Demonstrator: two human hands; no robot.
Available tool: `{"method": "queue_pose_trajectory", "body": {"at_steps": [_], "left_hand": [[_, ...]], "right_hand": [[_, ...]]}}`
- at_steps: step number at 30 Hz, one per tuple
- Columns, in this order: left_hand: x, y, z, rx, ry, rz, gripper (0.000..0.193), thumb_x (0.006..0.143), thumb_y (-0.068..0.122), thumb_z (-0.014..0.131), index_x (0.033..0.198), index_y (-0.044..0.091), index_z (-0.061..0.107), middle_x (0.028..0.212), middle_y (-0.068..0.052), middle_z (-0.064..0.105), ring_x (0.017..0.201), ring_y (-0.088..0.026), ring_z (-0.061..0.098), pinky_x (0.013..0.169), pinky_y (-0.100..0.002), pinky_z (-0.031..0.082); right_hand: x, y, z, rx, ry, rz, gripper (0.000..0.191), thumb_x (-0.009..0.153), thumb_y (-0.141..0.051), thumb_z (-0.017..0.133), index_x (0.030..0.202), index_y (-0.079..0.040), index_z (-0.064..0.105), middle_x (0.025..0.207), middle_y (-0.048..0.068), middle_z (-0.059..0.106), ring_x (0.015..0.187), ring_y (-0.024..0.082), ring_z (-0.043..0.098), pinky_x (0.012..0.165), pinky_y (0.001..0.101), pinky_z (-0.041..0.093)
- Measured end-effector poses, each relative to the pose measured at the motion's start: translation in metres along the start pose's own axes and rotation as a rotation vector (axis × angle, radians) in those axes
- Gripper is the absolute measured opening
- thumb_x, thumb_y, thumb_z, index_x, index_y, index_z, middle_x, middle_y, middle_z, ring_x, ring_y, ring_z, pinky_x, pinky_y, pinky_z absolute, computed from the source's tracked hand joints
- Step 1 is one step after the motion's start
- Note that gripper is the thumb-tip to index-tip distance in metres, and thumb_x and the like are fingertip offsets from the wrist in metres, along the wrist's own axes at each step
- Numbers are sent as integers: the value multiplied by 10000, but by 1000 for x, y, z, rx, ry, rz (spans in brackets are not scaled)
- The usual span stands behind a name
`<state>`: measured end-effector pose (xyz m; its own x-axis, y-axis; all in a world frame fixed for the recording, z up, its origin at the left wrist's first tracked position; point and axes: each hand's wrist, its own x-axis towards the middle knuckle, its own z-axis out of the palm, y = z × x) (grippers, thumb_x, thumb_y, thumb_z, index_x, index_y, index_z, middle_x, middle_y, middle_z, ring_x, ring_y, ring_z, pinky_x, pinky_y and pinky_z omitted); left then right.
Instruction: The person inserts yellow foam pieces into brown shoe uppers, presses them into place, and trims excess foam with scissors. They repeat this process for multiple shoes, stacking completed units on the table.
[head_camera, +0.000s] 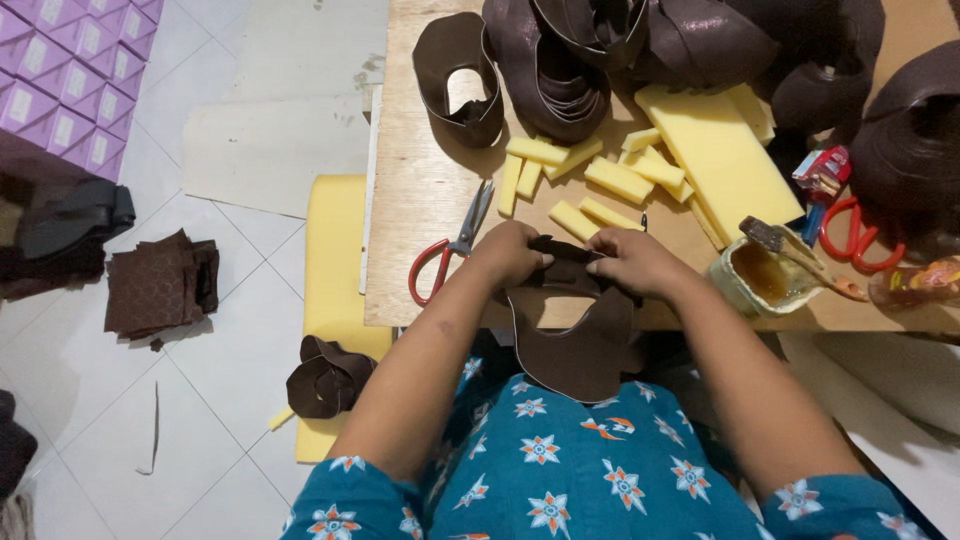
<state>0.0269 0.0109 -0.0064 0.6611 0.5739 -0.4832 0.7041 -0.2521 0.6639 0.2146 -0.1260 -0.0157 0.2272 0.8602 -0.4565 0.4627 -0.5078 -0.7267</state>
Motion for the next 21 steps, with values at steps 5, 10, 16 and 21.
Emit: {"method": "queue_pose_trajectory", "body": {"at_steps": [5, 10, 16, 21], "left_hand": [[3, -5, 0, -30, -35, -17, 303, 819, 256, 797, 1075, 95, 775, 952, -126, 778, 879, -255, 750, 821, -373, 561], [6, -17, 1, -63, -58, 123, 313, 785, 216, 818, 1059, 73, 770, 924, -132, 779, 855, -246, 753, 800, -365, 565], [4, -21, 6, -14, -10, 104, 287, 780, 233, 839, 1016, 77, 792, 898, -136, 772, 826, -248, 742, 780, -372, 555], [3, -22, 9, -101, 34, 132, 298, 742, 219, 843, 1011, 104, 787, 902, -104, 779, 811, -214, 751, 763, -356, 575]], "right_hand": [[1, -11, 9, -118, 19, 29, 440, 745, -290, 843, 1106, -70, 718, 911, 112, 766, 773, 220, 712, 703, 363, 560], [3, -16, 14, -397, 153, -74, 324, 784, -296, 763, 1066, -138, 783, 943, 148, 767, 851, 314, 727, 774, 414, 569], [6, -31, 13, -553, 25, -35, 494, 713, -372, 866, 1139, -167, 722, 998, 140, 729, 965, 331, 687, 818, 464, 543], [7, -33, 19, -570, 143, -91, 386, 764, -326, 820, 1122, -190, 766, 1030, 133, 751, 995, 333, 699, 854, 452, 548]]}}
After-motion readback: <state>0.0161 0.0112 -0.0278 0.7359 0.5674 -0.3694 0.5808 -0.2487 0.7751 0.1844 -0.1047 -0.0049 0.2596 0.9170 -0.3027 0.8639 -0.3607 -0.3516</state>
